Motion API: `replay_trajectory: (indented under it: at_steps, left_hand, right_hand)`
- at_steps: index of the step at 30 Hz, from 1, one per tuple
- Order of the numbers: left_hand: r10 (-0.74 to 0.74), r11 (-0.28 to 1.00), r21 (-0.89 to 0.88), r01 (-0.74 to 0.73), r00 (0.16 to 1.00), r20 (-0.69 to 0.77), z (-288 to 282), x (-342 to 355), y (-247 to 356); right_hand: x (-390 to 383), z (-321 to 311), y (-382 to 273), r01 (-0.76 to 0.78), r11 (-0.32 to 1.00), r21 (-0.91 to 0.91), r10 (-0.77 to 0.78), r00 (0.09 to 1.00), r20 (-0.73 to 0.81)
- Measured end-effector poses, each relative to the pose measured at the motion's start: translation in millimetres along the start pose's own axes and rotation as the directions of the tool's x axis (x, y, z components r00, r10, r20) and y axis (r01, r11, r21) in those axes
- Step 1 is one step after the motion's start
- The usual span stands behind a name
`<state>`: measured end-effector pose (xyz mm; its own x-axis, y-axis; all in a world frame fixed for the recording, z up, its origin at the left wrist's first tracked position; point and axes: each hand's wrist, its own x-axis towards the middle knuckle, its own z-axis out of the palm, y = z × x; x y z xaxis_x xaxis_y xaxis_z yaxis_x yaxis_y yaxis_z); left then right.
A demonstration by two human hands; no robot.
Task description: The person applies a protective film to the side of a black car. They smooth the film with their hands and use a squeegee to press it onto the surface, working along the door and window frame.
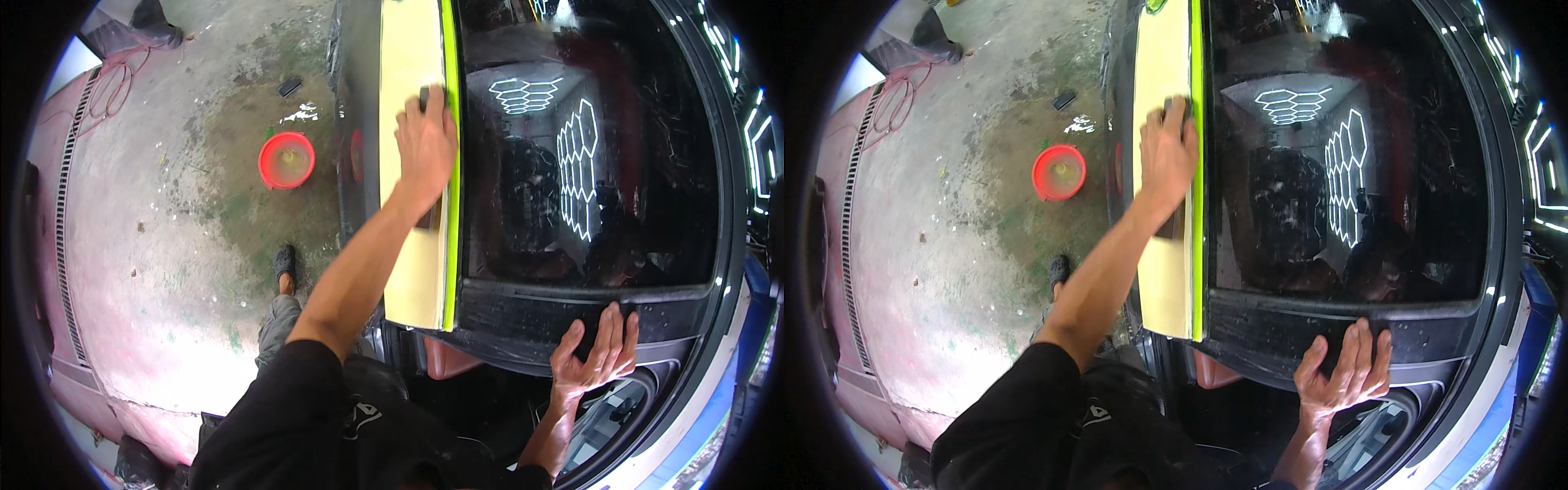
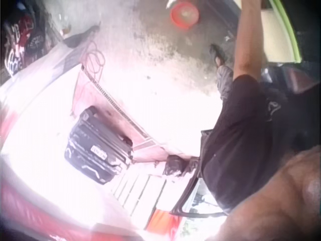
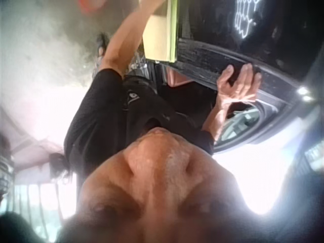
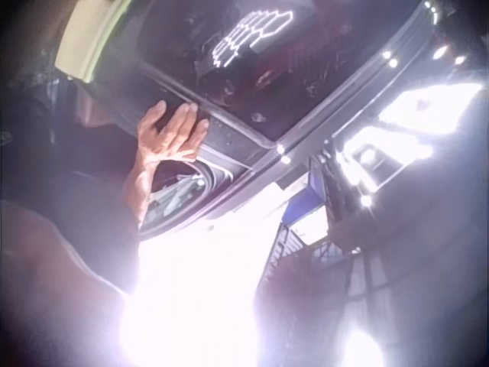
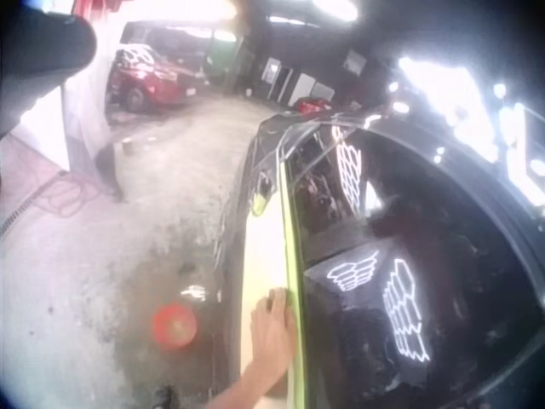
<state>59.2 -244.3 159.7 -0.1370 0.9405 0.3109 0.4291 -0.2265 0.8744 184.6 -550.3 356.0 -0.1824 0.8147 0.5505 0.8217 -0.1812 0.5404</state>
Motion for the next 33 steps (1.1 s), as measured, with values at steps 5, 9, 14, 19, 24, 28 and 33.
replay_trajectory:
  at_steps: [5,9,14,19,24,28,33]
  left_hand:
    - [0.013,1.000,0.024,-0.013,1.000,0.019,35,144,-20]
    - [0.026,0.997,-0.069,-0.023,0.999,0.047,30,71,-19]
    - [0.032,0.997,-0.065,-0.035,0.999,-0.043,28,73,-16]
    - [-0.035,0.999,-0.006,0.035,0.999,0.017,67,240,-31]
    - [-0.083,0.993,-0.074,0.089,0.993,0.086,57,161,-25]
    - [-0.068,0.997,-0.045,0.069,0.997,0.037,72,214,-28]
    - [-0.018,1.000,-0.015,0.018,1.000,0.001,96,299,-45]
  right_hand:
    - [1,2,1,0.018,1.000,0.005,-0.018,1.000,0.003]
    - [-1,-2,2,0.017,0.999,-0.036,-0.015,0.998,0.062]
    - [-2,-7,2,0.037,0.997,-0.063,-0.029,0.992,0.123]
    - [-6,-5,4,0.031,0.998,-0.060,-0.023,0.990,0.139]
    - [-1,-12,2,0.061,0.991,-0.122,-0.034,0.978,0.205]
    - [-3,-13,2,0.059,0.994,-0.093,-0.038,0.976,0.214]
    - [0,-12,-2,0.056,0.993,-0.100,-0.030,0.971,0.238]
